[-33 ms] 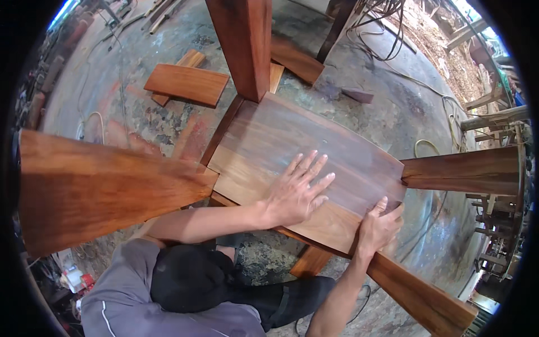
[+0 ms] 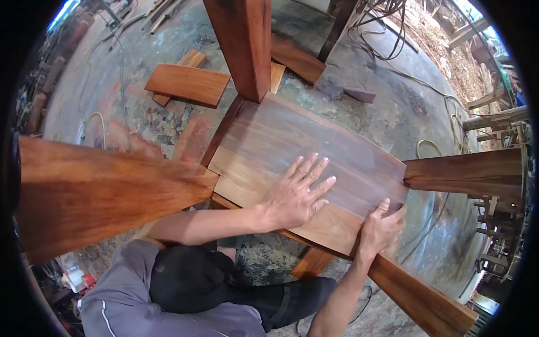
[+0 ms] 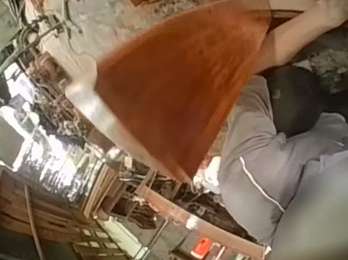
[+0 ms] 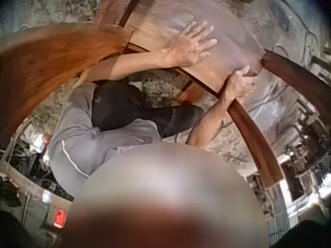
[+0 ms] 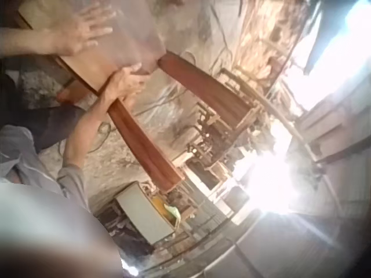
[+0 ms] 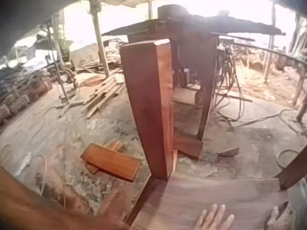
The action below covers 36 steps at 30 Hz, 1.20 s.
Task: Sanding a wooden board with an angle grinder and fitting it into a wooden furniture structure.
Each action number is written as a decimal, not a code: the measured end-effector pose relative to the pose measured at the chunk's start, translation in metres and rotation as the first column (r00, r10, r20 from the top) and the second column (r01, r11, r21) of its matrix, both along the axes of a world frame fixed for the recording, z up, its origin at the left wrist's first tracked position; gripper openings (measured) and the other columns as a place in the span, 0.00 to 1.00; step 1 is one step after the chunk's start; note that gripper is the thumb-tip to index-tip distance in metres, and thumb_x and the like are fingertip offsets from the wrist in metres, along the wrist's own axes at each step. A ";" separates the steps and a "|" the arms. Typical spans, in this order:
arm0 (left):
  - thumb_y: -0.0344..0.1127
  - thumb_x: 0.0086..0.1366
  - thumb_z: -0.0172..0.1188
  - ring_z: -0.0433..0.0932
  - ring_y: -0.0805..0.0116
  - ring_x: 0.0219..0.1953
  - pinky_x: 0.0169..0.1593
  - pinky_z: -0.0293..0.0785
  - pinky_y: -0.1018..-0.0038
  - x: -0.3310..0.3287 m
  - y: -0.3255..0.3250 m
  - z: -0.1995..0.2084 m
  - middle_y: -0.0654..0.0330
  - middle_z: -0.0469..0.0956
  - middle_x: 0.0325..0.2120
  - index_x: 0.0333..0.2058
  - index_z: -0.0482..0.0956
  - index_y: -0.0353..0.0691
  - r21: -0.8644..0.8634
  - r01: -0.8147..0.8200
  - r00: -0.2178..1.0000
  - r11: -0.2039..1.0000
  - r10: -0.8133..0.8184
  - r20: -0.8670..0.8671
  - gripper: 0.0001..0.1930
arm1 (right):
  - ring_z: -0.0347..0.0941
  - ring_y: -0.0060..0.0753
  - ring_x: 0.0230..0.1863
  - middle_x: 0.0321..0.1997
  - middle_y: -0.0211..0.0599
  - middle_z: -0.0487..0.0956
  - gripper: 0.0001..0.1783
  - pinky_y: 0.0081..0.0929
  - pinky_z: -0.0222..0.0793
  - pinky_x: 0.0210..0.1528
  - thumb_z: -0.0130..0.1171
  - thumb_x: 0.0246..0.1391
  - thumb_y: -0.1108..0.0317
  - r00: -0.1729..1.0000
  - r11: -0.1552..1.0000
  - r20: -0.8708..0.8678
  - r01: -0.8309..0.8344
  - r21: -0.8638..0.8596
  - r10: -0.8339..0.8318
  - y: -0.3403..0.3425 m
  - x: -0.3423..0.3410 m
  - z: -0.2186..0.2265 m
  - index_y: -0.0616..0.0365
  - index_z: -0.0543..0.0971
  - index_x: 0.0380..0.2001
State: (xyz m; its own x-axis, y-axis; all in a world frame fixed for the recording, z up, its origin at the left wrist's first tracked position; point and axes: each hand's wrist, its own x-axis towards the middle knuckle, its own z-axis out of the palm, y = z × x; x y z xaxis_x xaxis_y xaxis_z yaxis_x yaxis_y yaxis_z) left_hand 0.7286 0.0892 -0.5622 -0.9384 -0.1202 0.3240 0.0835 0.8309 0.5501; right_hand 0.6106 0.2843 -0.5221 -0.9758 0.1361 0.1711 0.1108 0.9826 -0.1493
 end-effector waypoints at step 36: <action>0.26 0.58 0.65 0.82 0.58 0.48 0.53 0.75 0.63 0.024 -0.040 0.000 0.56 0.84 0.38 0.38 0.83 0.37 0.507 0.002 0.957 0.862 0.145 -0.250 0.08 | 0.68 0.65 0.64 0.60 0.62 0.75 0.43 0.51 0.60 0.66 0.30 0.68 0.37 0.915 0.950 0.294 0.307 -0.062 -0.276 0.013 -0.029 0.006 0.68 0.77 0.56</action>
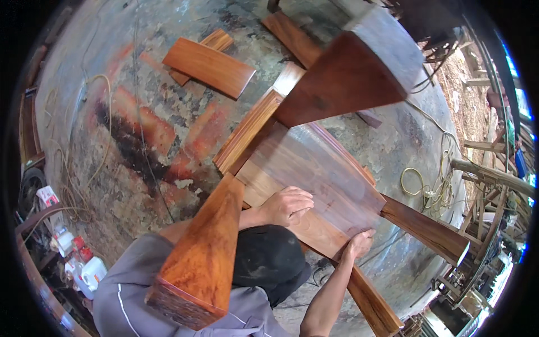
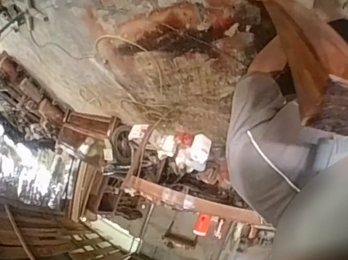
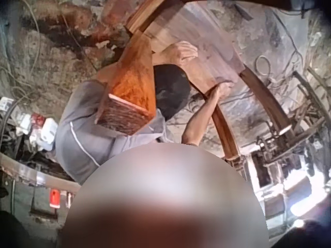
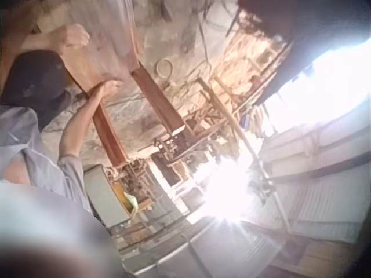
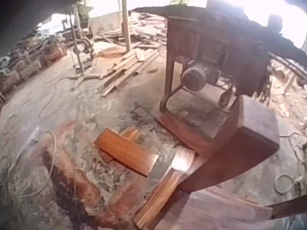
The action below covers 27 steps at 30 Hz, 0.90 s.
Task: Sanding a wooden board with an angle grinder and fitting it into a wooden furniture structure.
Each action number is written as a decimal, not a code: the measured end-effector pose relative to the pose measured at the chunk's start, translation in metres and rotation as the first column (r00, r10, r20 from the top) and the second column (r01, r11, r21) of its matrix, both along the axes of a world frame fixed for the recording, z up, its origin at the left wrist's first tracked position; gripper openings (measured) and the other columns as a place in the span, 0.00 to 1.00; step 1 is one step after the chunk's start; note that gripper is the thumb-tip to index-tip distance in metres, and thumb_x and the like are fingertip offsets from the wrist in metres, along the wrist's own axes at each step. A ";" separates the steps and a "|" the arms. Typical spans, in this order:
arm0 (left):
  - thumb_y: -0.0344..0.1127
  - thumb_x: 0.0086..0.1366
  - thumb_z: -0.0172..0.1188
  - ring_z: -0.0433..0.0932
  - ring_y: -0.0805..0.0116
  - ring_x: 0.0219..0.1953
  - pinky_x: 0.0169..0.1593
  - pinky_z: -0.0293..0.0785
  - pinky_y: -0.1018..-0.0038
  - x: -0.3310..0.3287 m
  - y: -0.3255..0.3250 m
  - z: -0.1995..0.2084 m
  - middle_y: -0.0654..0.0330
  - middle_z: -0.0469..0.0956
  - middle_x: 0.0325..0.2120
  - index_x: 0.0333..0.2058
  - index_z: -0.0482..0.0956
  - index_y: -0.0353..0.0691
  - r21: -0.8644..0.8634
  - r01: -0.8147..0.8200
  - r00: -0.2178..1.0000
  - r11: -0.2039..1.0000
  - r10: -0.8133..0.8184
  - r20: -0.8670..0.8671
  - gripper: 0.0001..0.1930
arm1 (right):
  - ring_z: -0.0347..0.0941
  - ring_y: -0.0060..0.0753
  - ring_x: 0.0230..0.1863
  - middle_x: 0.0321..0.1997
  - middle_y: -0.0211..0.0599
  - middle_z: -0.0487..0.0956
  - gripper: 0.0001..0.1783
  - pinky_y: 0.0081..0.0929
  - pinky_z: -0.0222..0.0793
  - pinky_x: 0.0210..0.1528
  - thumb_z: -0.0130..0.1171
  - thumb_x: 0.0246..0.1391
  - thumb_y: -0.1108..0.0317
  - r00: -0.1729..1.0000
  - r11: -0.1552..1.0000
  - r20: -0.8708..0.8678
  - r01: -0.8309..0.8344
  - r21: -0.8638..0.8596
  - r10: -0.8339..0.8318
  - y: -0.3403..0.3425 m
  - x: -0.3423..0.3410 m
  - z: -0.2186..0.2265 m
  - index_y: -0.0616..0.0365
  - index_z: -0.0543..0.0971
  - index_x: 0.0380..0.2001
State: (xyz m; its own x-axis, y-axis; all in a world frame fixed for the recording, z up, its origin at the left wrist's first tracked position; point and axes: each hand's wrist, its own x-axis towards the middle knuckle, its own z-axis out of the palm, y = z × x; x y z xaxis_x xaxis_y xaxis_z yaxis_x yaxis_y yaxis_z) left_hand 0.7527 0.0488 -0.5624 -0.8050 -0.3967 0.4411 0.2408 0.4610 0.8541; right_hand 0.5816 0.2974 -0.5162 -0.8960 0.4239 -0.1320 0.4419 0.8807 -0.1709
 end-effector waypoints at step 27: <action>0.24 0.66 0.58 0.84 0.57 0.39 0.48 0.79 0.68 -0.005 -0.012 0.035 0.53 0.85 0.34 0.40 0.83 0.33 0.174 0.087 0.959 0.981 -0.129 0.251 0.07 | 0.49 0.66 0.76 0.74 0.69 0.55 0.39 0.54 0.40 0.77 0.48 0.68 0.50 0.850 0.893 -0.283 -0.396 0.213 0.444 -0.022 0.041 -0.017 0.75 0.60 0.67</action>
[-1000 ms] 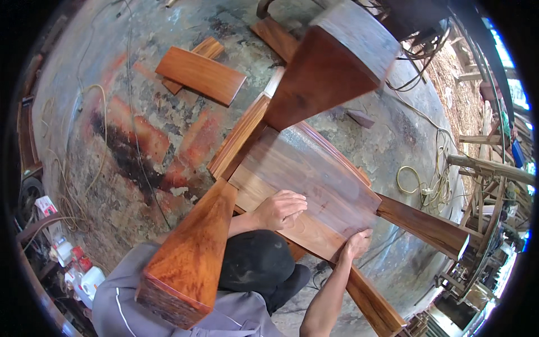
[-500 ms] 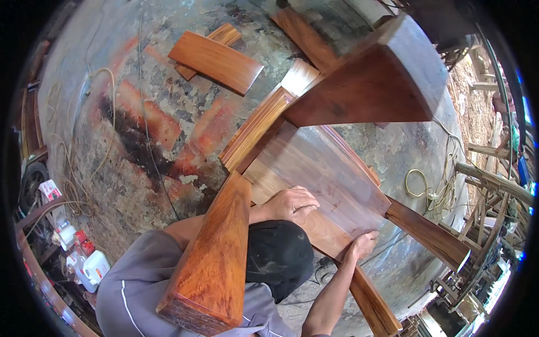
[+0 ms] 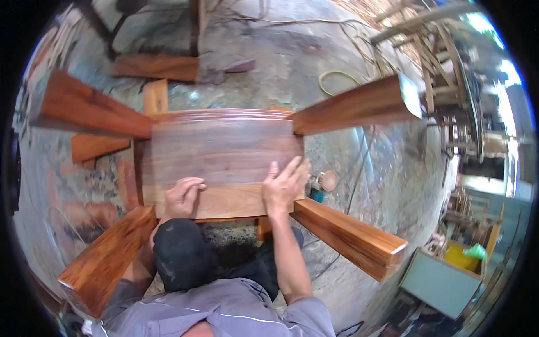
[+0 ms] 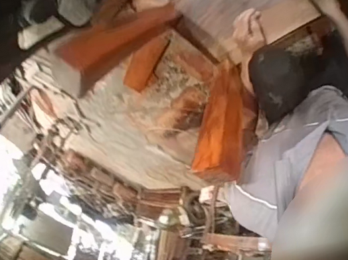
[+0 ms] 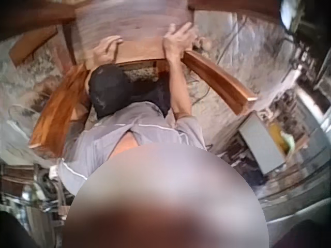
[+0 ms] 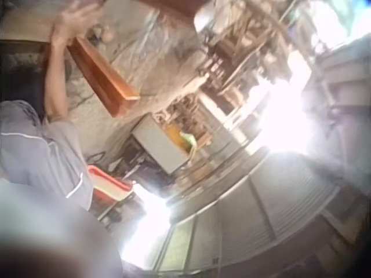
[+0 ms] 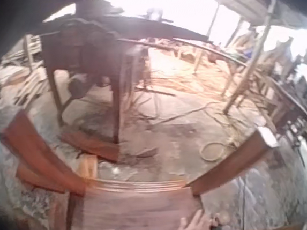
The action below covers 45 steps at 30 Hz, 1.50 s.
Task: Sanding a wooden board with an angle grinder and fitting it into a wooden furniture structure.
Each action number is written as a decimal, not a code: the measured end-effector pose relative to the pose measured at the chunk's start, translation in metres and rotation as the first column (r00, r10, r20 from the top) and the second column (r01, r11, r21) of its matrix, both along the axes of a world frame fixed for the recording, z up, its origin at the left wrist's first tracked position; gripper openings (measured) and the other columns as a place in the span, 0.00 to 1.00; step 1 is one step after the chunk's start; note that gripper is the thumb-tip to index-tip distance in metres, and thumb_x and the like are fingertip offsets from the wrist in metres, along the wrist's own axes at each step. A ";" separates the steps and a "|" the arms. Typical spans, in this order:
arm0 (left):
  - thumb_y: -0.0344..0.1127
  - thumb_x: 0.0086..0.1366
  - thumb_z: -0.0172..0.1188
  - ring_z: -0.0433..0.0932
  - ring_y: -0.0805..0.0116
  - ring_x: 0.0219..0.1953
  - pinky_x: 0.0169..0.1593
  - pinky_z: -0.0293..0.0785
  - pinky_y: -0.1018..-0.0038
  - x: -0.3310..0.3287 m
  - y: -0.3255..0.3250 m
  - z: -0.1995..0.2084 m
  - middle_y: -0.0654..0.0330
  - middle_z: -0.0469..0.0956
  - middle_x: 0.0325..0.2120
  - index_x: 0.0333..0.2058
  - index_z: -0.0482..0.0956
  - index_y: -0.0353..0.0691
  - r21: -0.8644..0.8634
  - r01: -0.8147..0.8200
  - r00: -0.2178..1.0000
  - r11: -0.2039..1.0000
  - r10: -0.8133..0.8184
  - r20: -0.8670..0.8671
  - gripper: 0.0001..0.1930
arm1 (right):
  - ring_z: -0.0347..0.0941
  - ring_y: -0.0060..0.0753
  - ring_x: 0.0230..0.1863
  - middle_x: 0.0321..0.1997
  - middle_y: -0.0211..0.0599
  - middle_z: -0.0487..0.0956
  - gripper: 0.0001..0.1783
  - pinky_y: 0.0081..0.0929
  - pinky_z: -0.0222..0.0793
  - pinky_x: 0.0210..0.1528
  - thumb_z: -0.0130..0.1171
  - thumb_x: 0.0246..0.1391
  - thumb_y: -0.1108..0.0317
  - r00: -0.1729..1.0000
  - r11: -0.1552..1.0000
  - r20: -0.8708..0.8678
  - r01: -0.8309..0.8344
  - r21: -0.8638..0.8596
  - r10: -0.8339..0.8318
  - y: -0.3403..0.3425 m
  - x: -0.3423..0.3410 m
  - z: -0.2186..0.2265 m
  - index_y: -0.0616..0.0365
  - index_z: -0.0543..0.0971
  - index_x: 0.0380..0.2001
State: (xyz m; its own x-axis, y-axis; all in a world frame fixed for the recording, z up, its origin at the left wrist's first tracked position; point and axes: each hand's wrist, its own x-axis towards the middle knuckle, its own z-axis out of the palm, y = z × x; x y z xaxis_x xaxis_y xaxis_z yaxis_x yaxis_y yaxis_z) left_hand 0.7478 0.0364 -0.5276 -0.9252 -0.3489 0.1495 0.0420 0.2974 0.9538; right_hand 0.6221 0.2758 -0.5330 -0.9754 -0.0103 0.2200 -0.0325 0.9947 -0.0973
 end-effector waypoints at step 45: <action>0.53 0.75 0.41 0.47 0.49 0.75 0.75 0.41 0.53 -0.091 0.020 -0.043 0.48 0.51 0.73 0.70 0.59 0.42 -0.847 0.268 0.956 0.460 -0.015 0.294 0.31 | 0.82 0.27 0.27 0.25 0.41 0.85 0.35 0.25 0.75 0.31 0.49 0.69 0.42 0.862 0.071 0.366 0.365 -0.928 0.351 0.045 0.127 -0.030 0.69 0.79 0.29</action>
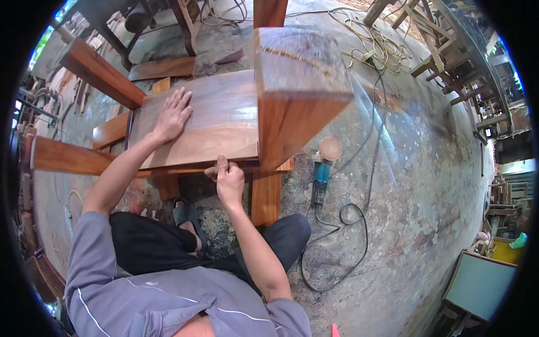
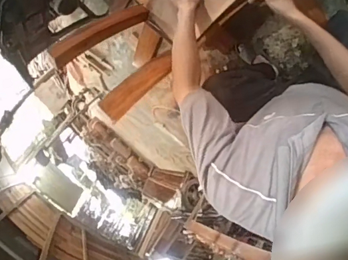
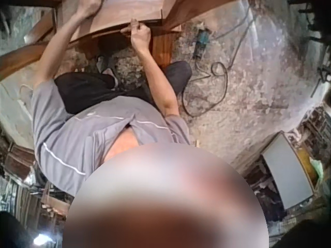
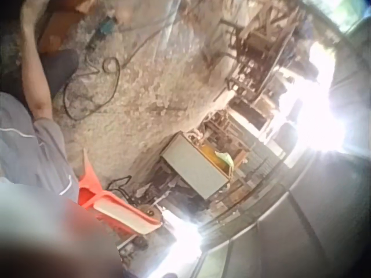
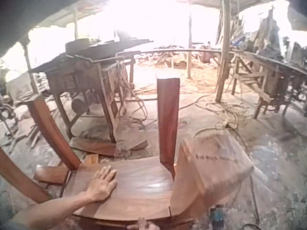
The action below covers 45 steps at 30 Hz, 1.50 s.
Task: Sanding a wooden board with an angle grinder and fitting it into a wooden furniture structure.
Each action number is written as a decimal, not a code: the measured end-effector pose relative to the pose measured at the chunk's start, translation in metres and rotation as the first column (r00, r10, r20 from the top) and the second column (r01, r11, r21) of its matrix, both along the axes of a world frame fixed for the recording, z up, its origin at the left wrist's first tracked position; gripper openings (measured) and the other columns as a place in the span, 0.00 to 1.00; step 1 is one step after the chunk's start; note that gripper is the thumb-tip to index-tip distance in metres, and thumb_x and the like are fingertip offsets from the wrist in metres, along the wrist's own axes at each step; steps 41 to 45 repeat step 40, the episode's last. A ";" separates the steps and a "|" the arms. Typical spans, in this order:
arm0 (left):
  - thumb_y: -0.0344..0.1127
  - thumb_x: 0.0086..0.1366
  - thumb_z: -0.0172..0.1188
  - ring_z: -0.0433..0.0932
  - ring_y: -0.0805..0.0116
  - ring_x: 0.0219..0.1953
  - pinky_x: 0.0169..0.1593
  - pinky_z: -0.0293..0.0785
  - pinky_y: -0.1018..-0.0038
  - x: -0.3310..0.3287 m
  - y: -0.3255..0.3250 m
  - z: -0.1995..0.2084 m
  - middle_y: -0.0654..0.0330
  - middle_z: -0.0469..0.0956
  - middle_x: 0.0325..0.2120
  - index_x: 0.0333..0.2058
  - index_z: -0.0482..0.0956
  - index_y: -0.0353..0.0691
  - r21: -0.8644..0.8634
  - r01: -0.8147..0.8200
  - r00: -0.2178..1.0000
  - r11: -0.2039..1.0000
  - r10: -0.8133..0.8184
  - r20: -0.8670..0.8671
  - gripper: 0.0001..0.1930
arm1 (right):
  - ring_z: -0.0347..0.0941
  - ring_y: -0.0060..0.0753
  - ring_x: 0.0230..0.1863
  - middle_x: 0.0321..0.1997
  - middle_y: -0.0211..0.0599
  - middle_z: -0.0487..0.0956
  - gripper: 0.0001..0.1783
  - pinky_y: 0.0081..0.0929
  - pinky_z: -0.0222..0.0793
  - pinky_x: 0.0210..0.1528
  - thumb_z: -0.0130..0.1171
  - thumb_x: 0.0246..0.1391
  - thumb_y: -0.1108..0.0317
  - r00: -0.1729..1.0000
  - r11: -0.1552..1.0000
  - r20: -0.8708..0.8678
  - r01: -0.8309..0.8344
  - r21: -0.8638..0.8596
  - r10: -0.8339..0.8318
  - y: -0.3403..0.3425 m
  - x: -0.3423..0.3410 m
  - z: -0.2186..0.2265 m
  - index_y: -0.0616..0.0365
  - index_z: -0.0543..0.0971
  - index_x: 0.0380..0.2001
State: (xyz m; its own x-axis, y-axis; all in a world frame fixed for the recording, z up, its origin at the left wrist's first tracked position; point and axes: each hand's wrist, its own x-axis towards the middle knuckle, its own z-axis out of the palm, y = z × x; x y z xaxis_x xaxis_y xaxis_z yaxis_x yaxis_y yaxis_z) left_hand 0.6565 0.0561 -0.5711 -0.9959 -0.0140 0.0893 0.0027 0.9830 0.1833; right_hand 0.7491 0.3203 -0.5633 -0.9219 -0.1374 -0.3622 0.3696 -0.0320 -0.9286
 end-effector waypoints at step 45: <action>0.46 0.75 0.42 0.44 0.54 0.77 0.75 0.35 0.54 0.045 0.006 0.022 0.53 0.50 0.74 0.71 0.59 0.44 0.019 0.065 0.997 0.998 -0.066 0.043 0.29 | 0.83 0.35 0.24 0.23 0.47 0.85 0.29 0.30 0.79 0.32 0.55 0.67 0.47 0.996 0.990 0.089 -0.011 -0.138 0.024 -0.002 -0.007 0.004 0.70 0.77 0.31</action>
